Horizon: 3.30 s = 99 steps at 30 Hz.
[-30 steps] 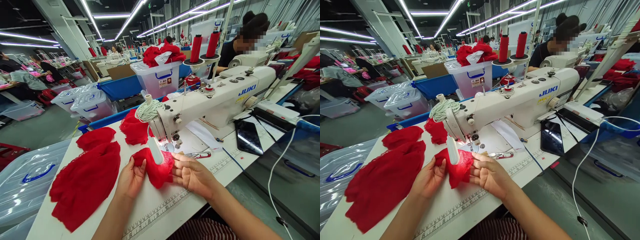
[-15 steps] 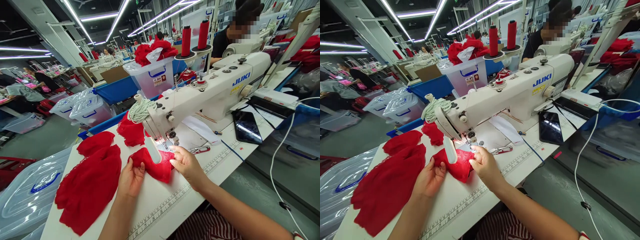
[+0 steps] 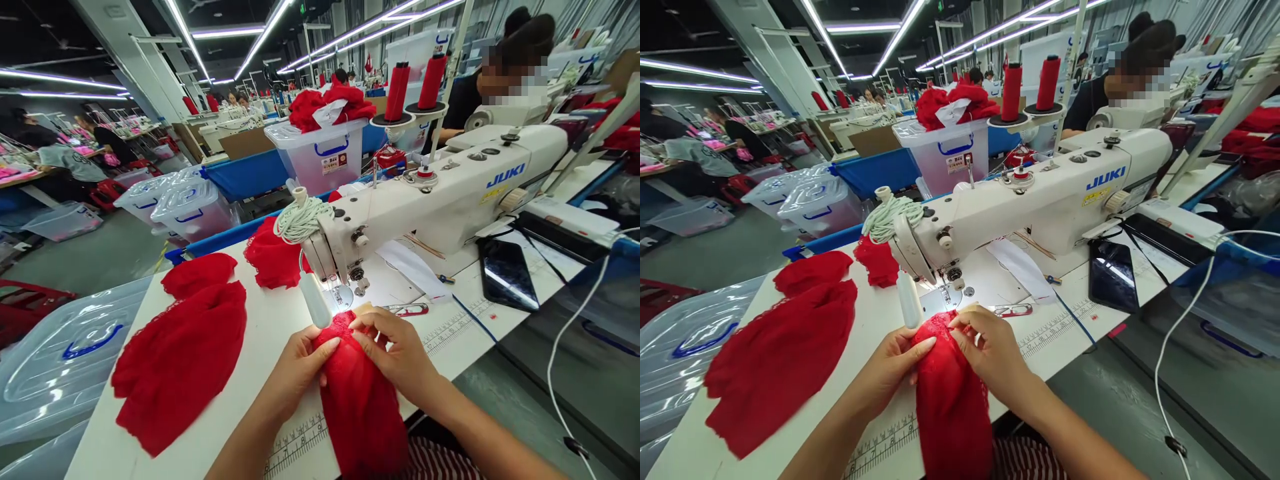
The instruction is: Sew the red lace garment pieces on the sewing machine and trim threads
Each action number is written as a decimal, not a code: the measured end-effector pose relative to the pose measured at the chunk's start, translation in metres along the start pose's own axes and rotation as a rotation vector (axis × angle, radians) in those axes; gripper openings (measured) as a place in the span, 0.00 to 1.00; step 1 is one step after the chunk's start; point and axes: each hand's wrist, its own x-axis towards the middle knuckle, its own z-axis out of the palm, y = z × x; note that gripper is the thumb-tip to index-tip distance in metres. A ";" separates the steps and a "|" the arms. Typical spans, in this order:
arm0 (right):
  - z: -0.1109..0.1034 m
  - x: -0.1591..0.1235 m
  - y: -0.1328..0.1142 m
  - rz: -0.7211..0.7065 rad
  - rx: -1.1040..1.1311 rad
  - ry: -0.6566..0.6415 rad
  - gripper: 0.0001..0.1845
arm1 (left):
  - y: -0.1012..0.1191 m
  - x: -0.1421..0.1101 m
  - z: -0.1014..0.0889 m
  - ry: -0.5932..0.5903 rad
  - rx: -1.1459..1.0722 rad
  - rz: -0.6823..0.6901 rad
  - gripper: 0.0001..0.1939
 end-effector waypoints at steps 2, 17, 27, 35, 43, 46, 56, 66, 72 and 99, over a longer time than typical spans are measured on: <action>0.013 0.003 -0.003 -0.010 -0.018 -0.005 0.07 | 0.001 -0.001 0.004 -0.011 0.059 0.026 0.13; -0.004 0.002 -0.004 0.084 0.111 -0.142 0.11 | -0.006 -0.002 0.000 -0.020 0.034 -0.004 0.15; -0.056 0.008 0.052 -0.009 -0.767 -0.110 0.07 | -0.005 -0.001 0.001 0.074 0.032 0.040 0.17; -0.037 -0.003 0.031 -0.099 -0.414 -0.071 0.11 | -0.011 0.005 0.000 0.308 0.255 0.257 0.14; -0.012 0.007 0.001 -0.019 -0.502 -0.330 0.19 | -0.010 0.007 -0.010 0.411 0.414 0.386 0.10; -0.008 0.012 0.000 -0.018 -0.518 -0.294 0.18 | -0.004 0.006 -0.015 0.397 0.514 0.376 0.08; 0.002 0.007 0.002 0.004 -0.741 -0.391 0.14 | -0.010 0.005 -0.017 0.334 0.880 0.378 0.09; 0.001 0.005 -0.001 0.025 -0.837 -0.376 0.16 | -0.015 0.011 -0.016 0.332 0.934 0.457 0.08; 0.004 0.008 0.000 0.029 -0.849 -0.346 0.15 | -0.015 0.009 -0.015 0.427 1.040 0.566 0.12; 0.003 0.019 -0.001 -0.004 -0.374 -0.337 0.15 | -0.012 0.011 -0.008 0.254 0.373 0.389 0.12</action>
